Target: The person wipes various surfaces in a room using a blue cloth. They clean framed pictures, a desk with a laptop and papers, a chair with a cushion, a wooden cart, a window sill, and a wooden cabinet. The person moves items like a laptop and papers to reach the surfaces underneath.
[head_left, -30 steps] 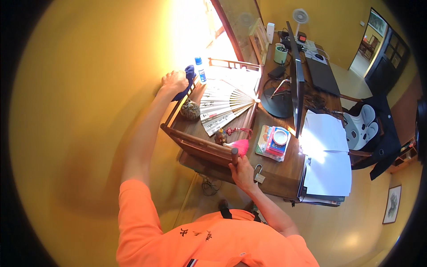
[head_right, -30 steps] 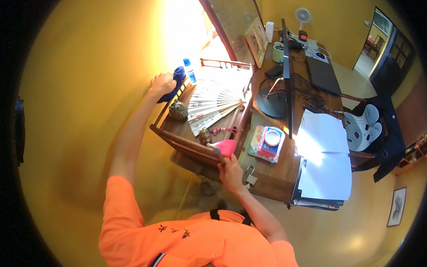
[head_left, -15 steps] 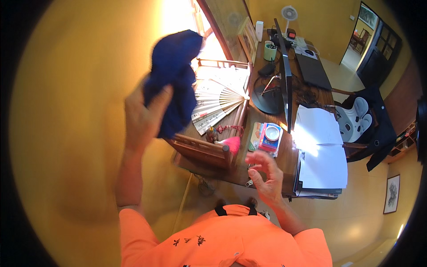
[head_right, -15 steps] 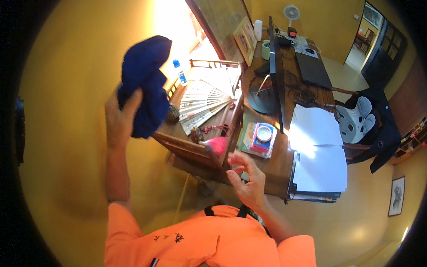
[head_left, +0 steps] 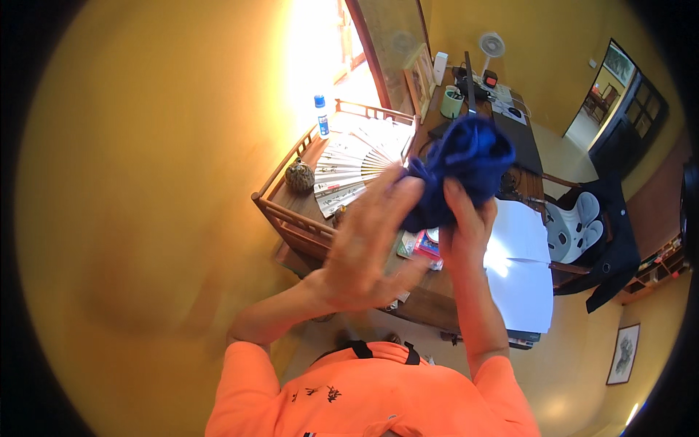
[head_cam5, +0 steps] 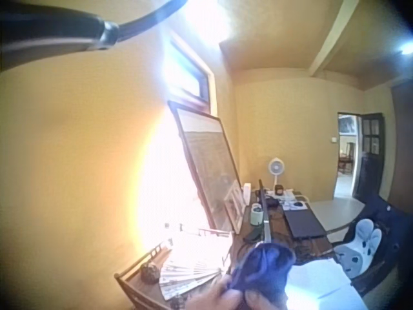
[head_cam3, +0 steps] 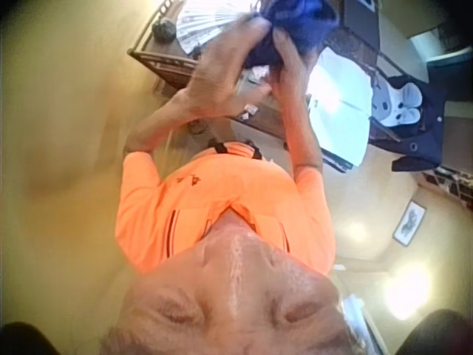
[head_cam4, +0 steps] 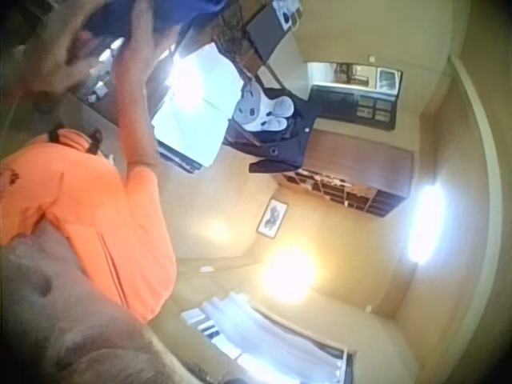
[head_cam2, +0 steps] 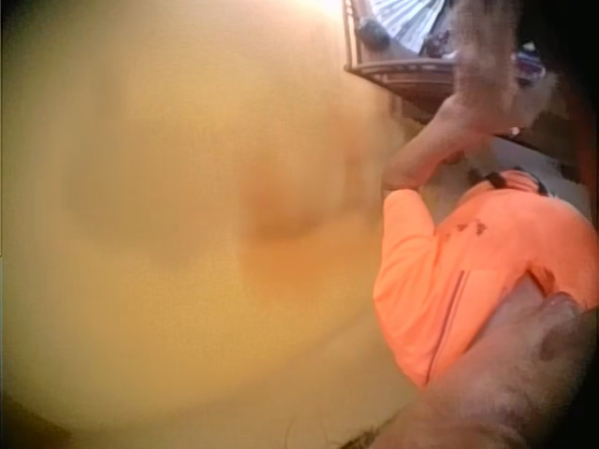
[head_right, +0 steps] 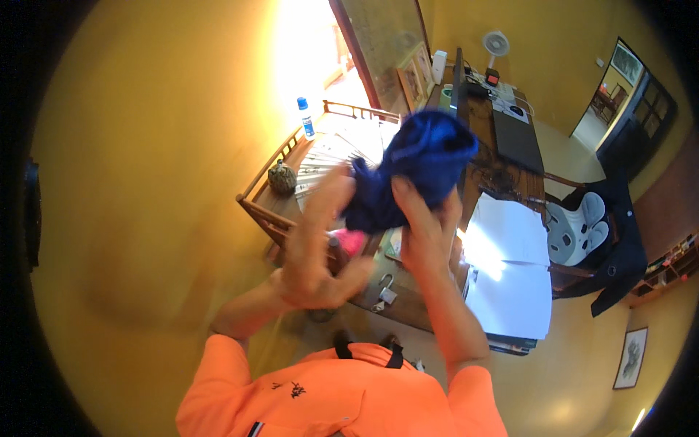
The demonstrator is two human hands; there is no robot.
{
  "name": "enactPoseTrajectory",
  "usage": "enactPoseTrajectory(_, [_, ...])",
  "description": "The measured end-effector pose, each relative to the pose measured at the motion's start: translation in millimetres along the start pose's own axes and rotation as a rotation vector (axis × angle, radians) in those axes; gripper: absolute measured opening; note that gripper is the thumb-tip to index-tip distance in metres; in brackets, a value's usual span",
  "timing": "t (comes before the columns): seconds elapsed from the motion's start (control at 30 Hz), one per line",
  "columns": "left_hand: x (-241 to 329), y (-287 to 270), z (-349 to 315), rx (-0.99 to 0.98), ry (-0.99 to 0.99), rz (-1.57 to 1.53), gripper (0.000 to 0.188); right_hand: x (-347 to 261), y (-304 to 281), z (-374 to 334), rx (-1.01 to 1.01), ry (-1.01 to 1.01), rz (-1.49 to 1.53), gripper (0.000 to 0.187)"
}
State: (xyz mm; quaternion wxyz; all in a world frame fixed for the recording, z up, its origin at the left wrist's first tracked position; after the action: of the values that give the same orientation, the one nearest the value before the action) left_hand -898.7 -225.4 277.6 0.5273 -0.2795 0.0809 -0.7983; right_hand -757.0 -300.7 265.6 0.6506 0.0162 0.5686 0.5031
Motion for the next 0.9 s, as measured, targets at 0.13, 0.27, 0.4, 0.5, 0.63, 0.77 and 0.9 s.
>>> enactPoseTrajectory(0.13, [-47, -45, -29, 0.252, -0.112, 0.347, 0.044, 11, 34, 89, -0.211, -0.239, -0.316, 0.037])
enactPoseTrajectory(0.27, [-105, -76, -74, 0.208, -0.166, 0.668, 0.034, 81, 51, 193, -0.227, -0.616, -0.773, 0.043])
enactPoseTrajectory(0.4, [-145, -90, -99, 0.212, -0.247, 0.782, 0.028, 145, 56, 259, -0.382, -0.515, -1.145, 0.045])
enactPoseTrajectory(0.5, [-165, -95, -112, 0.194, -0.294, 0.770, 0.026, 184, 67, 280, -0.489, -0.365, -1.665, 0.042])
enactPoseTrajectory(0.63, [-187, -89, -123, 0.206, -0.329, 0.614, 0.028, 242, 48, 307, -0.511, -0.210, -1.923, 0.048])
enactPoseTrajectory(0.77, [-191, -86, -130, 0.220, -0.324, 0.597, 0.034, 257, 40, 324, -0.581, -0.026, -1.883, 0.047])
enactPoseTrajectory(0.9, [-195, -92, -132, 0.192, -0.318, 0.637, 0.036, 248, 40, 324, -0.625, 0.075, -1.835, 0.042])
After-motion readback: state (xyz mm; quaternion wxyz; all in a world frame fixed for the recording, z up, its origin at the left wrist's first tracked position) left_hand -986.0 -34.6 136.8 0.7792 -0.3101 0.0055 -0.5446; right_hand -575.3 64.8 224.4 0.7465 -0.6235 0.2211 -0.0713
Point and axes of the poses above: each hand's wrist, its own z-axis towards the middle knuckle, its own y-axis out of the palm, x = y × z, the point moved 1 cm from there along z, towards the middle knuckle, and after that the axes turned 2 degrees about z, right-handed, at the moved point
